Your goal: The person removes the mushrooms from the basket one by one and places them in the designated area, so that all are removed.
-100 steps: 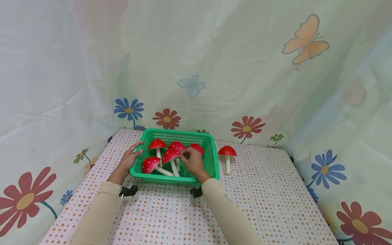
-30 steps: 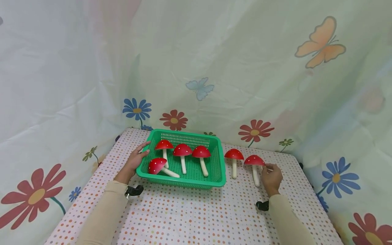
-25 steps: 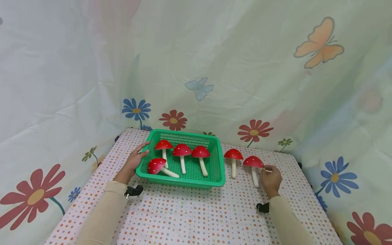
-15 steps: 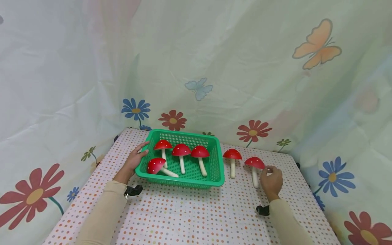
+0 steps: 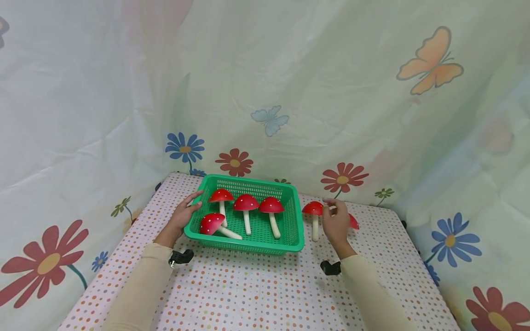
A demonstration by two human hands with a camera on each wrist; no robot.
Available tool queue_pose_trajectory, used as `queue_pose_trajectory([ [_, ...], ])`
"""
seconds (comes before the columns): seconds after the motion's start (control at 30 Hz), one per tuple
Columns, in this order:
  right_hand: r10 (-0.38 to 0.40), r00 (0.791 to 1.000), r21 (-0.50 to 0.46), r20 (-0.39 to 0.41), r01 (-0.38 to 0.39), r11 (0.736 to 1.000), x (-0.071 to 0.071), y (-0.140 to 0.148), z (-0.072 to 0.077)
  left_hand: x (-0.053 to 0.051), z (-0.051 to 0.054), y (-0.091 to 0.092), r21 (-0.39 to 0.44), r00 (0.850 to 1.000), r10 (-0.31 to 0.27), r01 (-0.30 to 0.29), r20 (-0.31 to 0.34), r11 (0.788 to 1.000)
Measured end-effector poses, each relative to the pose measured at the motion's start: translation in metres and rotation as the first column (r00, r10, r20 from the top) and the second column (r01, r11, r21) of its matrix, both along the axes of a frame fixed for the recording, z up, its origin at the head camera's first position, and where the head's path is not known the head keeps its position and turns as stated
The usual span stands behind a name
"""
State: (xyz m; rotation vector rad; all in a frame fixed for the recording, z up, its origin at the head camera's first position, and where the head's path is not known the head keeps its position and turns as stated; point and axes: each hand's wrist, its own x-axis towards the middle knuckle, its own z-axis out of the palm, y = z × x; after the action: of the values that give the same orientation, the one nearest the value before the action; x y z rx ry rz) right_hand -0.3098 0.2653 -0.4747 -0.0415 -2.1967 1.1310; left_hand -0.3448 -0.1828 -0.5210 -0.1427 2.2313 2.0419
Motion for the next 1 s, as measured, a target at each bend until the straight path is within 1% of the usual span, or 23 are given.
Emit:
queue_pose_trajectory([
  [0.07, 0.095, 0.995, -0.027, 0.020, -0.095, 0.995, 0.000, -0.018, 0.008, 0.000, 0.000, 0.000, 0.000, 1.000, 0.002, -0.002, 0.001, 1.000],
  [0.1, 0.146, 0.989, -0.045, 0.028, -0.145, 0.988, 0.000, -0.027, 0.011, 0.000, 0.000, 0.000, 0.001, 1.000, 0.003, -0.003, 0.001, 1.000],
  [0.17, 0.248, 0.967, -0.087, 0.050, -0.243, 0.966, -0.002, -0.046, 0.015, 0.000, 0.001, 0.000, 0.001, 1.000, 0.002, -0.002, -0.002, 1.000],
  [0.23, 0.349, 0.935, -0.147, 0.070, -0.336, 0.930, -0.003, -0.065, 0.017, 0.000, 0.001, 0.000, 0.002, 1.000, -0.004, 0.004, -0.006, 1.000],
  [0.3, 0.440, 0.893, -0.208, 0.097, -0.415, 0.886, -0.004, -0.084, 0.016, 0.000, 0.001, 0.000, -0.002, 1.000, -0.009, 0.009, -0.006, 1.000],
  [0.37, 0.514, 0.849, -0.265, 0.123, -0.471, 0.841, -0.005, -0.105, 0.015, 0.000, 0.001, 0.001, -0.006, 1.000, -0.016, 0.016, -0.006, 1.000],
  [0.43, 0.565, 0.811, -0.298, 0.153, -0.507, 0.809, -0.005, -0.126, 0.013, 0.000, 0.002, 0.001, -0.007, 1.000, -0.017, 0.017, -0.005, 1.000],
  [0.47, 0.585, 0.792, -0.315, 0.172, -0.519, 0.795, -0.006, -0.136, 0.011, 0.001, 0.002, 0.001, -0.003, 1.000, -0.012, 0.012, -0.001, 1.000],
  [0.53, 0.610, 0.762, -0.337, 0.218, -0.528, 0.780, -0.006, -0.156, 0.007, 0.001, 0.003, 0.002, -0.004, 1.000, -0.013, 0.013, -0.004, 1.000],
  [0.6, 0.637, 0.719, -0.362, 0.278, -0.535, 0.763, -0.007, -0.173, 0.000, 0.001, 0.003, 0.002, -0.012, 1.000, -0.014, 0.014, -0.009, 1.000],
  [0.7, 0.656, 0.655, -0.370, 0.374, -0.543, 0.753, -0.009, -0.192, -0.009, 0.001, 0.001, 0.003, -0.027, 1.000, -0.023, 0.023, -0.014, 0.999],
  [0.73, 0.662, 0.636, -0.371, 0.397, -0.549, 0.749, -0.010, -0.197, -0.012, 0.001, 0.001, 0.003, -0.031, 1.000, -0.026, 0.025, -0.016, 0.999],
  [0.77, 0.665, 0.621, -0.364, 0.414, -0.557, 0.747, -0.012, -0.201, -0.015, 0.001, 0.000, 0.003, -0.035, 0.999, -0.028, 0.027, -0.017, 0.999],
  [0.83, 0.667, 0.602, -0.351, 0.439, -0.569, 0.744, -0.014, -0.208, -0.017, 0.000, -0.002, 0.002, -0.042, 0.999, -0.024, 0.023, -0.021, 0.999],
  [0.9, 0.672, 0.588, -0.349, 0.451, -0.577, 0.739, -0.017, -0.214, -0.019, -0.001, -0.002, 0.001, -0.049, 1.000, -0.016, 0.015, -0.026, 0.999],
  [1.0, 0.663, 0.568, -0.325, 0.487, -0.587, 0.742, -0.020, -0.220, -0.020, -0.001, -0.002, -0.001, -0.053, 0.999, -0.013, 0.011, -0.031, 0.999],
])
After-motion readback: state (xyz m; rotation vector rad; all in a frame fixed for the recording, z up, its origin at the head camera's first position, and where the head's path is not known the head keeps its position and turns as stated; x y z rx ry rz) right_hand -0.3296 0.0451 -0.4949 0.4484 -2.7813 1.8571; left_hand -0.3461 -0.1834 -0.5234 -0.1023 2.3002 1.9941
